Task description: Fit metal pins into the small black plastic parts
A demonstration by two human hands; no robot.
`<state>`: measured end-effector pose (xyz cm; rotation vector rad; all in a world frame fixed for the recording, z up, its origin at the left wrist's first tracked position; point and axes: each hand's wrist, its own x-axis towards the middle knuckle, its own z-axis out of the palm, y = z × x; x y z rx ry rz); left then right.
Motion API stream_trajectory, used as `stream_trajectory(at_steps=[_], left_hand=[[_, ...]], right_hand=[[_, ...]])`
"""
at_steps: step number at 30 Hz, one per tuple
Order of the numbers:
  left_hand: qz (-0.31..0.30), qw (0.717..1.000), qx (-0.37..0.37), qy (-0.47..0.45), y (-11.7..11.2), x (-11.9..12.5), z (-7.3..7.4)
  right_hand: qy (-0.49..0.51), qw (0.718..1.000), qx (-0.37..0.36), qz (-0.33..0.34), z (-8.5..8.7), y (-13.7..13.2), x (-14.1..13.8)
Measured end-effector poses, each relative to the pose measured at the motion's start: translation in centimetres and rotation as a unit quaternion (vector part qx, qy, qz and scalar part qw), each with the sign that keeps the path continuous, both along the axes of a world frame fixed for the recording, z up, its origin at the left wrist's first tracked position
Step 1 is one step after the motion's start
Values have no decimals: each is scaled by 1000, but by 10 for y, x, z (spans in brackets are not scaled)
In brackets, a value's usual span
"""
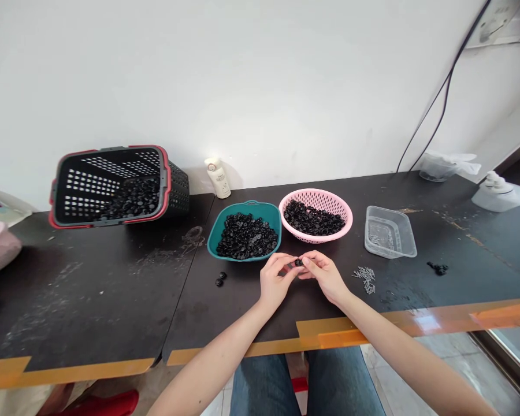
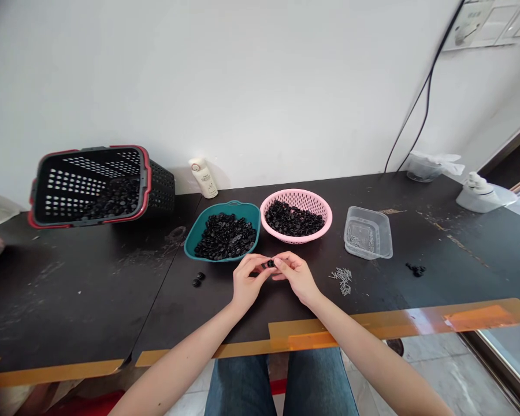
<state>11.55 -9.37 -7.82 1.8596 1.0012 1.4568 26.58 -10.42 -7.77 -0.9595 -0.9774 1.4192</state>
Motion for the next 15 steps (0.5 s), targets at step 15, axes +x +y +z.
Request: stream_trajectory(at_steps=[15], left_hand=[[1, 1000, 4, 0, -3, 2, 0]], right_hand=[[-39, 997, 44, -46, 1, -2, -2]])
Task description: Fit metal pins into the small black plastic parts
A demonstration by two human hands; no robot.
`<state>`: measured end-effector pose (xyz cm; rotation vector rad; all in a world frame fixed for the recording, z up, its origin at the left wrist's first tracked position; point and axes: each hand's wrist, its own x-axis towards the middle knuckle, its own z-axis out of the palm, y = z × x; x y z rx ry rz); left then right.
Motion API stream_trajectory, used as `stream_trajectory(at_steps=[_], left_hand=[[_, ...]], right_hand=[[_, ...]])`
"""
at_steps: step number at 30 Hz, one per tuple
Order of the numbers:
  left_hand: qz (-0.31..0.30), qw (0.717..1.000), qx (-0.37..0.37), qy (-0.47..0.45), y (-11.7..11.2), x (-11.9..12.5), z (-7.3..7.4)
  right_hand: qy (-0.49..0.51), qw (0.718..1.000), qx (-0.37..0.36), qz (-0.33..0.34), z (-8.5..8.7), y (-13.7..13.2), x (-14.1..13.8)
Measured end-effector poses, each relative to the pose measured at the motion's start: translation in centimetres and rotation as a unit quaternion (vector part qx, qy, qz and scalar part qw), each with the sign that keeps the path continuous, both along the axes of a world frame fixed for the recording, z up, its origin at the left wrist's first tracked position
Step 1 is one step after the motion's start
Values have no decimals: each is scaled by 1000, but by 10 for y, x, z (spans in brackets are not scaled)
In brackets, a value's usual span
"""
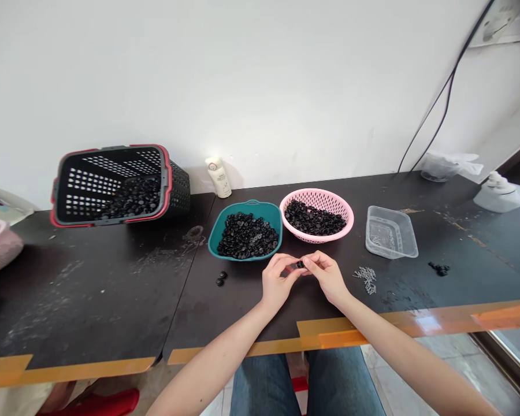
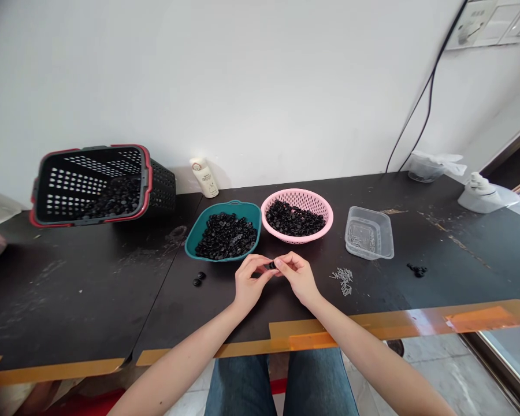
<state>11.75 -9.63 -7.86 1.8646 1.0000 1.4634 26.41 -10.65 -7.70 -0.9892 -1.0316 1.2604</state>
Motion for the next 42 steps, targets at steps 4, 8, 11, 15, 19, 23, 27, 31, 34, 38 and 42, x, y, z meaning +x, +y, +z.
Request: stream_trajectory(at_steps=[4, 8, 11, 15, 19, 23, 27, 31, 34, 38, 42], left_hand=[[0, 1000, -3, -8, 0, 1, -1], [-4, 1000, 2, -7, 0, 1, -2], [-6, 1000, 6, -4, 0, 0, -3], [0, 1000, 15, -2, 1, 0, -4], [5, 999, 26, 18, 2, -1, -3], [-11, 998, 37, 51, 4, -2, -1], [-1, 996, 57, 71, 5, -3, -1], [22, 994, 78, 70, 6, -4, -2], [34, 992, 91, 76, 5, -5, -3], [46, 988, 118, 87, 5, -6, -3], [53, 986, 129, 89, 5, -7, -3]], right_hand=[[8, 1000, 7, 1, 1, 0, -1], [12, 1000, 4, 2, 4, -1, -2], [22, 1000, -15, 10, 7, -2, -3], [33, 999, -25, 34, 7, -2, -4], [31, 999, -19, 36, 6, -1, -3], [73, 995, -44, 54, 6, 0, -3], [100, 991, -59, 63, 6, 1, -3], [91, 992, -62, 58, 4, 1, -3], [70, 994, -60, 53, 3, 1, -3], [58, 995, -61, 56, 2, 1, -3], [66, 990, -66, 104, 0, 1, -3]])
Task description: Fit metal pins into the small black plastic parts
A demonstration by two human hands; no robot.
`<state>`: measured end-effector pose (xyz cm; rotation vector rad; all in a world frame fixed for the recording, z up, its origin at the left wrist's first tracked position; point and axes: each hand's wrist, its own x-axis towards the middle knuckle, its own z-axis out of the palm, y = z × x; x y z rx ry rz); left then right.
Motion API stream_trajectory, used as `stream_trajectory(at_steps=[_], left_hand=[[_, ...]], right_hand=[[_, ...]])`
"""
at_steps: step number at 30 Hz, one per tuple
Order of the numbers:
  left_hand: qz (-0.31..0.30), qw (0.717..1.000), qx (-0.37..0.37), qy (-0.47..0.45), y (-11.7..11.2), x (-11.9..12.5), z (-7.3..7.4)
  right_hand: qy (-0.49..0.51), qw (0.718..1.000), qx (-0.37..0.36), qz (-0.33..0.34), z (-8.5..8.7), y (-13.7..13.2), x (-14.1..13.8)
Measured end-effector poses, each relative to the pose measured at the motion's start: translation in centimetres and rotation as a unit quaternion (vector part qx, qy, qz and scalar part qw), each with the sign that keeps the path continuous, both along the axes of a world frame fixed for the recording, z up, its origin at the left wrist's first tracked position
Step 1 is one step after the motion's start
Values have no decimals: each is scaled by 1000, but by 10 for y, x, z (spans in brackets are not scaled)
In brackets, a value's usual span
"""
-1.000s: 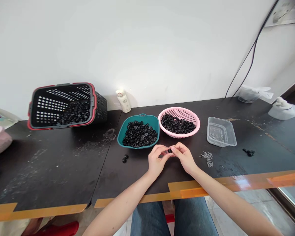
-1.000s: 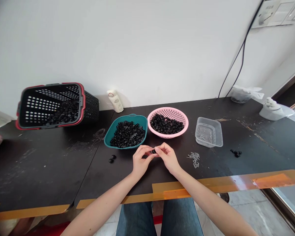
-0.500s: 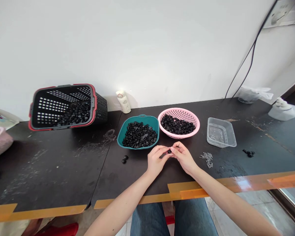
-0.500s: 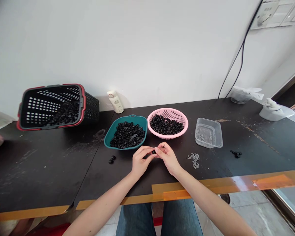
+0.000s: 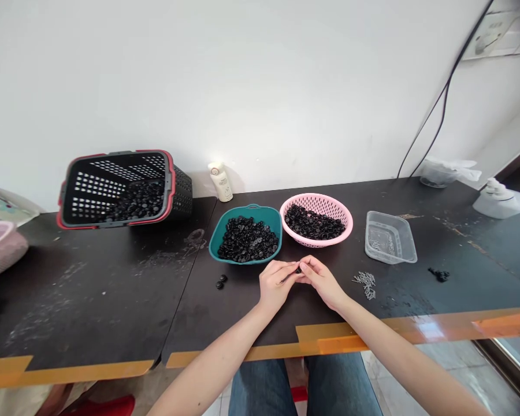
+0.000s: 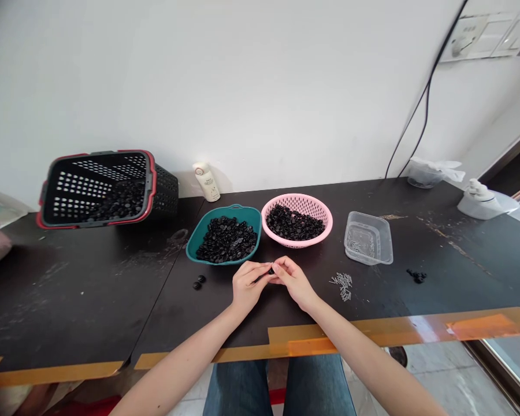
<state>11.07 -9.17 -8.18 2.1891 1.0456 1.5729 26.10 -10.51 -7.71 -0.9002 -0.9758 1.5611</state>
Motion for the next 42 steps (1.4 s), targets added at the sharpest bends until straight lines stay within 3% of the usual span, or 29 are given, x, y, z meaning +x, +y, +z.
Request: stream_trajectory(at_steps=[6, 23, 42], left_hand=[[-6, 1000, -4, -1, 1, -1, -3], [-21, 1000, 4, -6, 0, 0, 1], [-32, 999, -8, -24, 0, 1, 1]], right_hand=[[12, 997, -4, 72, -3, 2, 2], [67, 997, -10, 41, -2, -2, -2], [142, 986, -64, 64, -5, -2, -2]])
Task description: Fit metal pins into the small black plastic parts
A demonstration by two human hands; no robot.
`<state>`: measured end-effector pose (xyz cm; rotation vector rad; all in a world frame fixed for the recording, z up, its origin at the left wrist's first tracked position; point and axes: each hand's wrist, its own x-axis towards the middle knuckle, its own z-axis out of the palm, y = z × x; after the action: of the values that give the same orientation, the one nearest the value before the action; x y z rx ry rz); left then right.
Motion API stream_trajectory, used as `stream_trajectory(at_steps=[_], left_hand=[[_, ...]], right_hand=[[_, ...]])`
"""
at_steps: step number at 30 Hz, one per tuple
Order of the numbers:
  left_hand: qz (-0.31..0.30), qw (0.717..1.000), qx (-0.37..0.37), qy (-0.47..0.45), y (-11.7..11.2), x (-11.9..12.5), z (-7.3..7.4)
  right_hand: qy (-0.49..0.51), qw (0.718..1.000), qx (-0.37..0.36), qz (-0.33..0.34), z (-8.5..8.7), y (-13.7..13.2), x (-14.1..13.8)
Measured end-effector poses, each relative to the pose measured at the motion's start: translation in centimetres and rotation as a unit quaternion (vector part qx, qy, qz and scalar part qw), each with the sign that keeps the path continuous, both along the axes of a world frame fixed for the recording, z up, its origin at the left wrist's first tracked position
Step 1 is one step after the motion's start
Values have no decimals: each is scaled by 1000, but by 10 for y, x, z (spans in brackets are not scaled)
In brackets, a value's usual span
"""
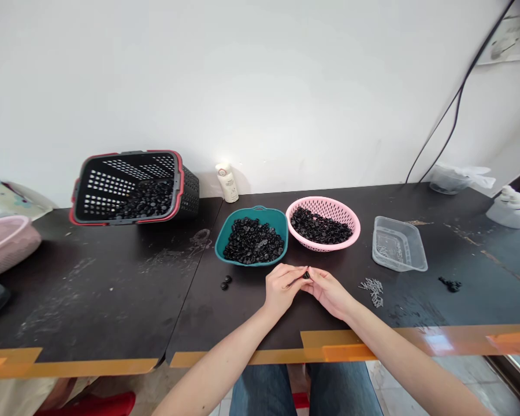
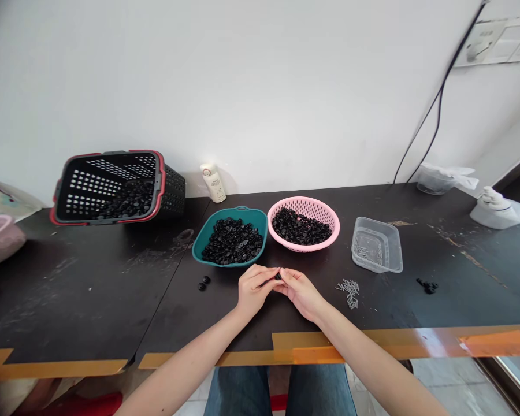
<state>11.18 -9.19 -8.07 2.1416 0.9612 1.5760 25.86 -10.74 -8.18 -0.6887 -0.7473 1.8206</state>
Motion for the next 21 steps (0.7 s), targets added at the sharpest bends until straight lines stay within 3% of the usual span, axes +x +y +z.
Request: stream_trajectory(at_steps=[6, 21], left_hand=[[10, 1000, -16, -23, -1, 2, 1], [30, 999, 12, 7, -1, 1, -1]], right_hand=[[25, 999, -39, 5, 1, 0, -1], [-27, 999, 2, -29, 4, -4, -5]])
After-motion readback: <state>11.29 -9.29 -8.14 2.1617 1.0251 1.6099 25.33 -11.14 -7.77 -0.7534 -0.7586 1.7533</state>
